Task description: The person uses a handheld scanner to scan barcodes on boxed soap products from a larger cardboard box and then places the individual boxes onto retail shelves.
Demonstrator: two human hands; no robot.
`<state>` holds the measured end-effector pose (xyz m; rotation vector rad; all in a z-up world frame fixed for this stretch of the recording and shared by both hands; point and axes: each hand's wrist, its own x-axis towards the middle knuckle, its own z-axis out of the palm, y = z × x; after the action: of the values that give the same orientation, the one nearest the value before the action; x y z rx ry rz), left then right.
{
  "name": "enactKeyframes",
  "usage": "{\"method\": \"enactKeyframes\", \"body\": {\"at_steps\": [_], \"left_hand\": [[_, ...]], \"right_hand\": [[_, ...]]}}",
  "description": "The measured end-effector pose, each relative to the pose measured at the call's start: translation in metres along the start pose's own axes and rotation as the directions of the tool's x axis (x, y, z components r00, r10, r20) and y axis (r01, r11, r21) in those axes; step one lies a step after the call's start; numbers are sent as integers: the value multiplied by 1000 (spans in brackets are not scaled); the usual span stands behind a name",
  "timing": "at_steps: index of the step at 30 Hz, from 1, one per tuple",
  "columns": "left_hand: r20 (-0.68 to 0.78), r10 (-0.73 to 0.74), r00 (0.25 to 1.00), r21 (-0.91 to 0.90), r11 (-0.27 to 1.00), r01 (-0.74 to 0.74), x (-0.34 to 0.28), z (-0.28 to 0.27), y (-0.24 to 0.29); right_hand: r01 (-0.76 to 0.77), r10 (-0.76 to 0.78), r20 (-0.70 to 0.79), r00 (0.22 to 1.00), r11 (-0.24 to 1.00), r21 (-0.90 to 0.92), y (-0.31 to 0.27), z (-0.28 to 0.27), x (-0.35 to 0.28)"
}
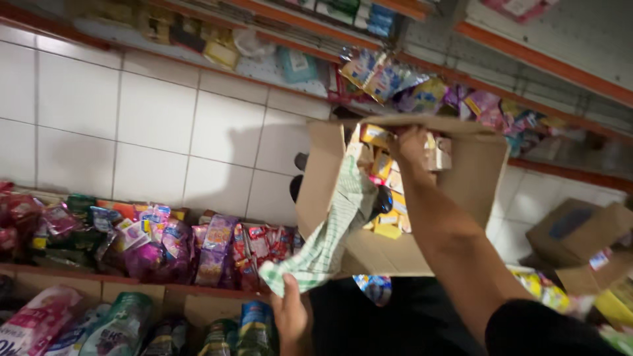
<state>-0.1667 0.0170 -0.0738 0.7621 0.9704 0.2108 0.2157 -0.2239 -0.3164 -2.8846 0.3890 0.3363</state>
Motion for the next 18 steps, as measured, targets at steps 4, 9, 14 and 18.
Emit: {"method": "enactKeyframes", "body": {"at_steps": [4,9,14,18], "left_hand": [[144,-91,985,321,946,41,-5,6,2],[211,-140,967,391,919,48,-7,22,-10],[348,-134,928,297,954,26,16,64,30],[541,-185,820,103,983,153,22,103,73]], "right_hand": [[-73,72,-24,997,995,-60,-1,7,5],[-24,44,133,990,988,-151,22,-13,13],[73,-100,160,982,983,167,52,-69,-33],[-170,-175,438,882,747,642,50,-141,-117]]}}
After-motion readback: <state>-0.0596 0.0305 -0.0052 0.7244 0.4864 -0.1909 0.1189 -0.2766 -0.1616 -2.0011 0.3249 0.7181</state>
